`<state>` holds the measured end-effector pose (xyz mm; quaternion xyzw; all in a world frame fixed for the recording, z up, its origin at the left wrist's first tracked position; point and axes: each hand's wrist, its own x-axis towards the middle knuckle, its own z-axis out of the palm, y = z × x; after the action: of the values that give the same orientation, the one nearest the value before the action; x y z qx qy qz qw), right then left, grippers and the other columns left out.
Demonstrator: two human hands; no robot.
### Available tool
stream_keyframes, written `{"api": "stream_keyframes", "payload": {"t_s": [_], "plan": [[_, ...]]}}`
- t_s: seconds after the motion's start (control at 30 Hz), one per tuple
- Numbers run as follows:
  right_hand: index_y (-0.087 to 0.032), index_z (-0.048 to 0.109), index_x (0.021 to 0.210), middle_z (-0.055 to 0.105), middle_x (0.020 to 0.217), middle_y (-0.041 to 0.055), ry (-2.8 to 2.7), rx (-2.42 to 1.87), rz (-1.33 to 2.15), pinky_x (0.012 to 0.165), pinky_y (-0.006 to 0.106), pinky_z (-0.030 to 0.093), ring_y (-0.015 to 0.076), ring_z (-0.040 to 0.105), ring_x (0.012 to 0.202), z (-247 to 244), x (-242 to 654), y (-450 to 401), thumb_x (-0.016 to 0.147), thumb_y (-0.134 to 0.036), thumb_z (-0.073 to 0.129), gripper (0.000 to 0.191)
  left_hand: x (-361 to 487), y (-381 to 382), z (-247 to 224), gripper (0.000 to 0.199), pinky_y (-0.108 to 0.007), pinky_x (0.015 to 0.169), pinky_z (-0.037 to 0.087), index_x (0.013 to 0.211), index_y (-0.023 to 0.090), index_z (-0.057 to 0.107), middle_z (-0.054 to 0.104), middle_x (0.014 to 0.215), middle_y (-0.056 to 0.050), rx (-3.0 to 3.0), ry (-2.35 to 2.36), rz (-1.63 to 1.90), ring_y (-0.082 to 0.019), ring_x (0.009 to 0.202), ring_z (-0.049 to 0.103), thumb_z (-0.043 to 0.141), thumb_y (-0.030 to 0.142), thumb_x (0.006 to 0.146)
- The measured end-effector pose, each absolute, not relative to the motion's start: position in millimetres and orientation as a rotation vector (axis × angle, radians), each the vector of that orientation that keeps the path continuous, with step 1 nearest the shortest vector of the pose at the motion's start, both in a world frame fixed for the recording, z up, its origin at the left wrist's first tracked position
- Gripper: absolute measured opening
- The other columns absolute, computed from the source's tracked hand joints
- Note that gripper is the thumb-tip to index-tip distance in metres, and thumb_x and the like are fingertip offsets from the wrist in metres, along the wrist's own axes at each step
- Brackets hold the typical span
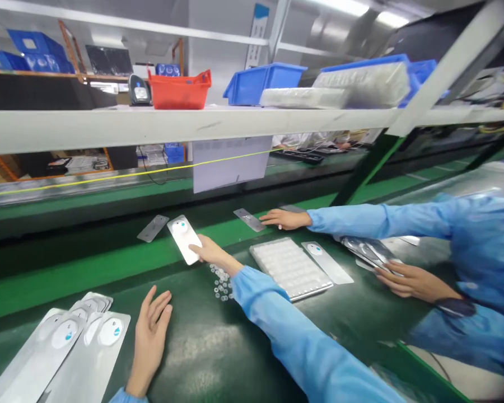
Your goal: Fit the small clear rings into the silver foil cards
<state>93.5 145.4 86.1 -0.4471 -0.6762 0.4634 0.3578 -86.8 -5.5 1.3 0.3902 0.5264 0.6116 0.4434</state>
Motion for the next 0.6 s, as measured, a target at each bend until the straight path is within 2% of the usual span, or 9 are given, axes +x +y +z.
{"api": "stream_keyframes", "payload": {"t_s": [0.07,0.13,0.23,0.33,0.5,0.6], "plan": [[-0.015,0.059,0.106,0.061,0.076,-0.0023,-1.796,-1.119,1.363,0.048,0.022,0.048,0.0103,0.055,0.054,61,94,105,0.101,-0.041,0.060,0.027,-81,-10,6,0.072,-0.050,0.107,0.051,0.143,0.022,0.050,0.068,0.133,-0.017,0.837,1.197,1.530,-0.033,0.127,0.063,0.077,0.052,0.082],[-0.017,0.055,0.105,0.056,0.068,-0.0049,-1.816,-1.076,1.523,0.042,0.022,0.040,0.0100,0.049,0.048,32,99,55,0.100,-0.047,0.058,0.030,-74,-15,12,0.069,-0.049,0.102,0.055,0.137,0.019,0.057,0.070,0.129,-0.017,0.742,1.077,1.516,-0.034,0.122,0.066,0.081,0.049,0.079],[-0.020,0.054,0.101,0.058,0.072,-0.0023,-1.790,-1.083,1.534,0.052,0.025,0.045,0.0139,0.055,0.059,2,110,-12,0.099,-0.052,0.055,0.032,-62,-22,16,0.054,-0.044,0.097,0.057,0.116,0.013,0.071,0.075,0.117,-0.018,0.673,1.013,1.434,-0.035,0.113,0.070,0.086,0.044,0.074],[-0.021,0.054,0.095,0.062,0.078,0.0012,-1.821,-1.128,1.417,0.064,0.029,0.047,0.0177,0.058,0.069,-9,111,-44,0.101,-0.049,0.051,0.029,-52,-26,15,0.045,-0.039,0.088,0.059,0.102,0.010,0.077,0.078,0.110,-0.018,0.571,1.021,1.366,-0.034,0.105,0.073,0.089,0.039,0.070],[-0.021,0.055,0.095,0.061,0.072,-0.0006,-1.917,-1.152,1.382,0.059,0.028,0.043,0.0170,0.056,0.062,2,109,-47,0.104,-0.045,0.048,0.026,-48,-29,14,0.039,-0.032,0.074,0.060,0.093,0.008,0.079,0.079,0.096,-0.017,0.435,1.040,1.333,-0.029,0.089,0.075,0.087,0.036,0.067],[-0.021,0.061,0.106,0.069,0.087,0.0034,-1.948,-1.131,1.363,0.064,0.028,0.049,0.0187,0.065,0.073,14,117,-43,0.104,-0.043,0.049,0.025,-50,-29,14,0.036,-0.030,0.066,0.058,0.089,0.008,0.078,0.078,0.084,-0.014,0.432,1.076,1.304,-0.025,0.074,0.074,0.086,0.037,0.068]]}}
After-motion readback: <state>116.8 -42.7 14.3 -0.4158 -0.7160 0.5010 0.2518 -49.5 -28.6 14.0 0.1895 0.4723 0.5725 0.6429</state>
